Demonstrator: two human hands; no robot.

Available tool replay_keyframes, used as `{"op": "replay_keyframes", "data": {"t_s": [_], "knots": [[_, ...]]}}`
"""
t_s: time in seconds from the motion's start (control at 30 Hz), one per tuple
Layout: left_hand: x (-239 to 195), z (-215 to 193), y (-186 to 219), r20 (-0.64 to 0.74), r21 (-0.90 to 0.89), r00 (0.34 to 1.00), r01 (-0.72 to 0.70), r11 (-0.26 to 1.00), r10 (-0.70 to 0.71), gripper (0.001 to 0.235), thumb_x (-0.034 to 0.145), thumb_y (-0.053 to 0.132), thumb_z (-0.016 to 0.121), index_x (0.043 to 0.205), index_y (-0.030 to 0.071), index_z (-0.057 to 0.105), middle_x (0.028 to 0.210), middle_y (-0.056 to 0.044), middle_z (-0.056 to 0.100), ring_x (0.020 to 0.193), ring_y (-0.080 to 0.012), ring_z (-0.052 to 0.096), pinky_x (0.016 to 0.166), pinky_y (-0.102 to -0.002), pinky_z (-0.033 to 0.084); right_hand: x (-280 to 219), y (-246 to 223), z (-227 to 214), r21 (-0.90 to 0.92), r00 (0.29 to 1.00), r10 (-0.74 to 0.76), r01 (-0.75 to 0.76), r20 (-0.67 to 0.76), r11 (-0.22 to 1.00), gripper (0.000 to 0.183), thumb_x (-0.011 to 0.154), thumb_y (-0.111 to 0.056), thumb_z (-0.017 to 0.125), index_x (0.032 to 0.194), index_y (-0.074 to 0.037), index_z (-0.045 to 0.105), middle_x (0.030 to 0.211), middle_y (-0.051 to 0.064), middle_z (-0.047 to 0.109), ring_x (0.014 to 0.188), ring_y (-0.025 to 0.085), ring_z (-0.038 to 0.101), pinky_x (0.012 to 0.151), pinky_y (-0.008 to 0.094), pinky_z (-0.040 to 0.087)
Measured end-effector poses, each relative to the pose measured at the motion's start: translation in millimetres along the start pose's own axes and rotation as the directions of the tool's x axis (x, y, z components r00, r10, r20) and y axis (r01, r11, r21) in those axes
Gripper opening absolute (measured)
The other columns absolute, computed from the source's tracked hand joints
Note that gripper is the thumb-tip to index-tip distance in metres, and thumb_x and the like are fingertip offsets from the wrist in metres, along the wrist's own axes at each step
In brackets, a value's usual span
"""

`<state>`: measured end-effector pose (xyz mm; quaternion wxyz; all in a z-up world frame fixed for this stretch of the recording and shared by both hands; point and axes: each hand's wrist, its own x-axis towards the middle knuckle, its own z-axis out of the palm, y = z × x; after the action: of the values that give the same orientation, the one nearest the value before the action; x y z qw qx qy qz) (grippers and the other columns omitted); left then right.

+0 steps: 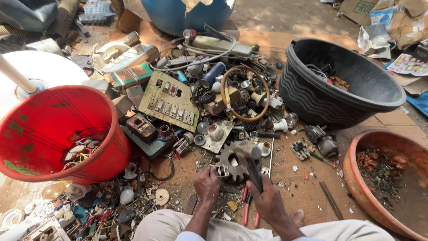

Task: The person sits on the ground and uses a hammer to break apart various electronic components, including a gear and a metal casing, to extract materials. The person repeatedly strikes the items and separates the resulting pieces by hand.

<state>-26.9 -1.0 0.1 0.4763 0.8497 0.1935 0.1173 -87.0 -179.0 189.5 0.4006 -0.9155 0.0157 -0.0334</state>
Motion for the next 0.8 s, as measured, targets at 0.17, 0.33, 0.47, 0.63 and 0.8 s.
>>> {"op": "replay_keyframes", "data": {"t_s": [0.17,0.33,0.47,0.63,0.8], "knots": [[0,-4,0,-0.024,-0.044,0.998,-0.066,0.997,0.065,0.02,0.094,0.021,0.066,0.099,0.006,0.078,0.087,-0.008,0.074,0.066,-0.0165,0.069,0.053,-0.033,0.059,-26,15,25,-0.165,0.979,0.078,-0.047,0.189,0.985,0.042,0.096,-0.047,0.058,0.109,-0.007,0.06,0.056,0.006,0.056,0.049,0.022,0.06,0.049,0.043,0.047],[-5,-16,0,0.052,-0.013,0.997,0.064,0.998,-0.063,0.02,0.094,0.027,0.069,0.1,0.01,0.079,0.084,-0.004,0.073,0.067,-0.0179,0.069,0.056,-0.037,0.056,-4,13,17,0.1,0.857,0.304,-0.376,0.415,0.921,0.046,0.099,-0.045,0.062,0.102,0.001,0.062,0.06,0.002,0.052,0.046,0.02,0.055,0.045,0.04,0.049],[-4,-17,1,0.122,0.103,0.991,0.047,0.994,-0.059,0.023,0.098,0.03,0.067,0.094,0.011,0.08,0.082,-0.003,0.072,0.07,-0.0195,0.066,0.06,-0.036,0.055,-25,-5,-4,0.214,0.966,0.106,-0.158,0.238,0.964,0.039,0.093,-0.044,0.06,0.108,-0.008,0.064,0.055,0.001,0.053,0.046,0.015,0.053,0.043,0.039,0.046],[-1,-13,-7,-0.04,0.089,0.991,-0.12,0.989,0.124,0.025,0.088,0.027,0.073,0.1,0.006,0.079,0.086,-0.007,0.072,0.069,-0.0166,0.065,0.058,-0.037,0.058,-27,16,24,-0.04,0.973,0.083,-0.076,0.216,0.996,0.039,0.097,-0.048,0.054,0.102,-0.009,0.055,0.055,0.001,0.057,0.046,0.012,0.06,0.046,0.033,0.048],[15,-5,-15,0.004,-0.012,0.998,-0.055,0.998,0.055,0.02,0.092,0.024,0.067,0.1,0.012,0.081,0.08,-0.004,0.072,0.062,-0.0148,0.065,0.052,-0.035,0.057,4,32,48,0.087,0.837,0.306,-0.383,0.455,0.92,0.044,0.1,-0.047,0.06,0.096,-0.003,0.061,0.066,0.003,0.057,0.053,0.016,0.056,0.048,0.035,0.048]]}}
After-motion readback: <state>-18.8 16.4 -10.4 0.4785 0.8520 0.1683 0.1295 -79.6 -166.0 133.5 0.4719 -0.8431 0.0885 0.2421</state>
